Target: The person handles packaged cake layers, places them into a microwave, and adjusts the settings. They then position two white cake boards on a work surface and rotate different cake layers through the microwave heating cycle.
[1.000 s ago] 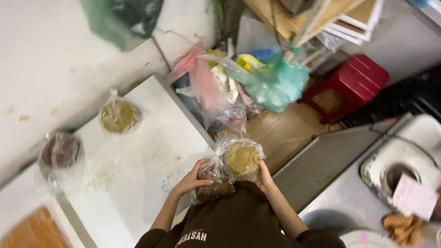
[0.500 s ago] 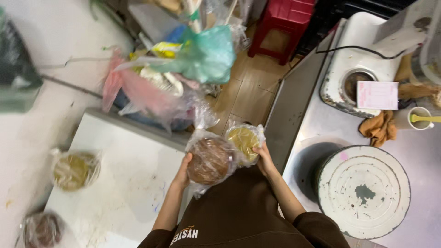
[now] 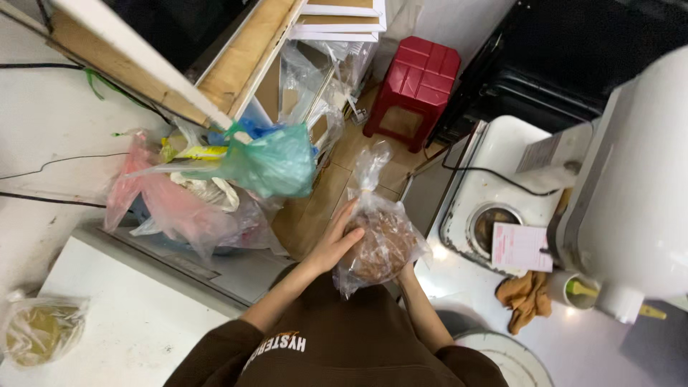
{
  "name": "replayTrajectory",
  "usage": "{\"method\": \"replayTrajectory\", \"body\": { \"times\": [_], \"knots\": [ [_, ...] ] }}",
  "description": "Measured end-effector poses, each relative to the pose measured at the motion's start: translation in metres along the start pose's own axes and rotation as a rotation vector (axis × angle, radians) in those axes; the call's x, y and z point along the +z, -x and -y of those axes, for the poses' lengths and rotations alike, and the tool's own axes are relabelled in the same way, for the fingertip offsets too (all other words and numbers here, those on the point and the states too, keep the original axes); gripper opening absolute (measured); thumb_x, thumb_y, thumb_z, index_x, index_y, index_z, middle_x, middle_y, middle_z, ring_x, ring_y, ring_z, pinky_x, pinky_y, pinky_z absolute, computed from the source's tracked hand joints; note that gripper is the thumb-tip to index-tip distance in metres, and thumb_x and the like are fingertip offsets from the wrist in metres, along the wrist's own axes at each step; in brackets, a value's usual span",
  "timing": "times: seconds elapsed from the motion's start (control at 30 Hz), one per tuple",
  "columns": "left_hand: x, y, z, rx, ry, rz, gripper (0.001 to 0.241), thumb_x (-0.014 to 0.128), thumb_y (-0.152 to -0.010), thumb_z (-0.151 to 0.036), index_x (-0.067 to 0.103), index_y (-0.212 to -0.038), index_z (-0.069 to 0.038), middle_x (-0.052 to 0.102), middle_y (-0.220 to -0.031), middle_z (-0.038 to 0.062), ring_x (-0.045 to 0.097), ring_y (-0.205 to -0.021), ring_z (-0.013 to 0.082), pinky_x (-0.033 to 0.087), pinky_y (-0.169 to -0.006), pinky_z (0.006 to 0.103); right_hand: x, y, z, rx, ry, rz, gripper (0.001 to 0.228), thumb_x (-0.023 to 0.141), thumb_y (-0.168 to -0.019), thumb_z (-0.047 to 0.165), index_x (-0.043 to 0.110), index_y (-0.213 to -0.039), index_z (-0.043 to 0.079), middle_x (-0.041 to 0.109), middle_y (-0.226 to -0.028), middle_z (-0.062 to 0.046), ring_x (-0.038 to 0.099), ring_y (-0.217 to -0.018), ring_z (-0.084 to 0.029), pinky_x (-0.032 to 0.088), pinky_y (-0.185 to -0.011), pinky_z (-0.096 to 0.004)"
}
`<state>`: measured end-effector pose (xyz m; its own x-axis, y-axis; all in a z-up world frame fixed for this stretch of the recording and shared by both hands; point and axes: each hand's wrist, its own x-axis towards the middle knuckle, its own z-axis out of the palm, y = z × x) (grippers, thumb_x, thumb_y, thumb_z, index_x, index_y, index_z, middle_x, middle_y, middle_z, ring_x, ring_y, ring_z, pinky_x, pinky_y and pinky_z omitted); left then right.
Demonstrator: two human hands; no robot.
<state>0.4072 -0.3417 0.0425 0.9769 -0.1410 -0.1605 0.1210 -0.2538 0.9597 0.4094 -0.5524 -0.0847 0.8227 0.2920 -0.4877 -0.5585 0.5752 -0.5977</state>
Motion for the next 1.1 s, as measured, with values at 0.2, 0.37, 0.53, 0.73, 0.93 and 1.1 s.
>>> {"method": "replayTrajectory", "body": {
  "times": [0.2, 0.37, 0.53, 0.73, 0.93, 1.1],
  "knots": [
    [-0.010, -0.088, -0.024, 0.018, 0.138, 0.007, 0.076, 0.051, -0.104, -0.046, 0.025, -0.163, -0.005, 0.024, -0.171, 0.018, 0.016, -0.160, 0.0323, 0.013, -0.128, 0.0447, 0.033, -0.062, 0.060, 0.056, 0.109, 0.073, 0.066, 0.042, -0.108, 0.044, 0.039, -0.154, -0.002, 0.049, -0.152, -0.021, 0.052, -0.136, -0.036, 0.045, -0.114, -0.051],
    [-0.063, -0.159, -0.042, -0.018, 0.432, -0.075, 0.079, 0.046, -0.102, -0.049, 0.015, -0.165, -0.012, 0.026, -0.169, 0.014, 0.030, -0.155, 0.0281, 0.023, -0.125, 0.0425, 0.047, -0.110, 0.094, 0.070, 0.106, 0.106, 0.065, 0.043, -0.107, 0.044, 0.039, -0.154, -0.001, 0.049, -0.152, -0.021, 0.052, -0.136, -0.036, 0.045, -0.114, -0.051],
    [-0.132, -0.229, -0.051, 0.048, 0.274, -0.313, 0.063, 0.055, -0.106, -0.041, 0.041, -0.155, -0.004, 0.051, -0.155, 0.015, 0.051, -0.143, 0.0281, 0.037, -0.121, 0.0424, 0.048, -0.193, 0.150, -0.115, -0.067, -0.049, 0.064, 0.043, -0.107, 0.044, 0.039, -0.154, -0.001, 0.049, -0.152, -0.021, 0.052, -0.136, -0.036, 0.045, -0.114, -0.051],
    [-0.166, -0.310, -0.108, 0.299, 0.247, -0.379, 0.076, 0.063, -0.101, -0.034, 0.024, -0.160, -0.005, 0.052, -0.150, 0.020, 0.056, -0.132, 0.0268, 0.042, -0.115, 0.0414, 0.065, -0.280, 0.254, -0.296, -0.136, -0.137, 0.064, 0.044, -0.107, 0.043, 0.040, -0.154, 0.000, 0.049, -0.152, -0.020, 0.052, -0.136, -0.035, 0.045, -0.114, -0.051],
    [-0.176, -0.366, -0.140, 0.530, 0.047, -0.590, 0.082, 0.069, -0.100, -0.032, 0.023, -0.163, -0.008, 0.052, -0.152, 0.018, 0.055, -0.135, 0.0279, 0.048, -0.113, 0.0404, 0.098, -0.360, 0.327, -0.351, -0.121, -0.069, 0.063, 0.044, -0.107, 0.043, 0.040, -0.153, 0.001, 0.049, -0.152, -0.020, 0.051, -0.136, -0.035, 0.045, -0.113, -0.051],
    [-0.179, -0.403, -0.161, 0.566, -0.117, -0.813, 0.086, 0.071, -0.097, -0.031, 0.023, -0.164, -0.006, 0.044, -0.156, 0.016, 0.046, -0.144, 0.0270, 0.040, -0.119, 0.0387, 0.118, -0.435, 0.364, -0.258, 0.013, 0.100, 0.062, 0.044, -0.107, 0.043, 0.041, -0.153, 0.001, 0.049, -0.152, -0.020, 0.051, -0.136, -0.035, 0.045, -0.113, -0.050]
  ]
}}
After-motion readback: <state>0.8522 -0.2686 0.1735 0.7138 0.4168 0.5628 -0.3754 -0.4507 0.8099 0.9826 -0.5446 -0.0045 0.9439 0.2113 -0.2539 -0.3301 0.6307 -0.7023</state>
